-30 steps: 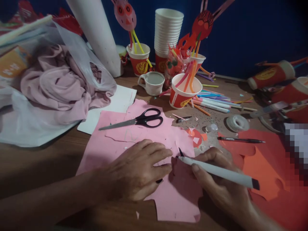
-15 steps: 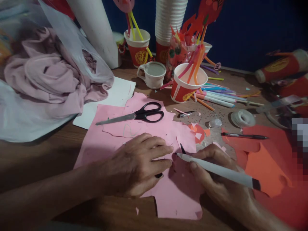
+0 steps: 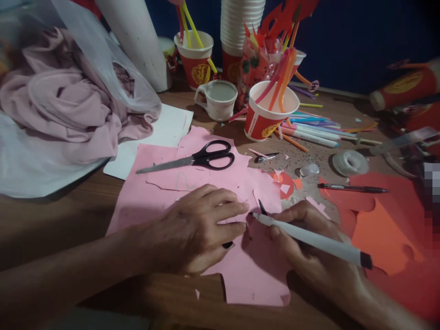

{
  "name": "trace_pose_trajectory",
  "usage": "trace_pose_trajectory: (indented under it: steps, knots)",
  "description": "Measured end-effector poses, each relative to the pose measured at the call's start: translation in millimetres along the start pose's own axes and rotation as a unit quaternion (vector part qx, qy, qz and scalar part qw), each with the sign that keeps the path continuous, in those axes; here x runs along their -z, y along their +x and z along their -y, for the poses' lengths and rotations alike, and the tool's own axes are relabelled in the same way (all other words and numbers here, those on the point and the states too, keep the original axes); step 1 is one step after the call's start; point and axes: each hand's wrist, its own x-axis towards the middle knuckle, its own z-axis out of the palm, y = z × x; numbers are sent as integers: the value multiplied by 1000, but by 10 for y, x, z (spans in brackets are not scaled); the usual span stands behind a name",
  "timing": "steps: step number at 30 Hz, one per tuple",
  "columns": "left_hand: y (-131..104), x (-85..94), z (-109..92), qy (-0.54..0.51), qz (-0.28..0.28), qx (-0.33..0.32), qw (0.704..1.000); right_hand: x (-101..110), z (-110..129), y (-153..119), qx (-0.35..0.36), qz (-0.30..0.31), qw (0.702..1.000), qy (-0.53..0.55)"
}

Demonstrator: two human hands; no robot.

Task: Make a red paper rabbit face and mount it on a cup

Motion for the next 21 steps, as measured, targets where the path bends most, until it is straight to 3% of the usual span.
trace_pose_trajectory:
  steps: [21]
  knots:
    - [1,-3,-3,-7,-11,-4,1000,39,-14,-57,10,33,999,30]
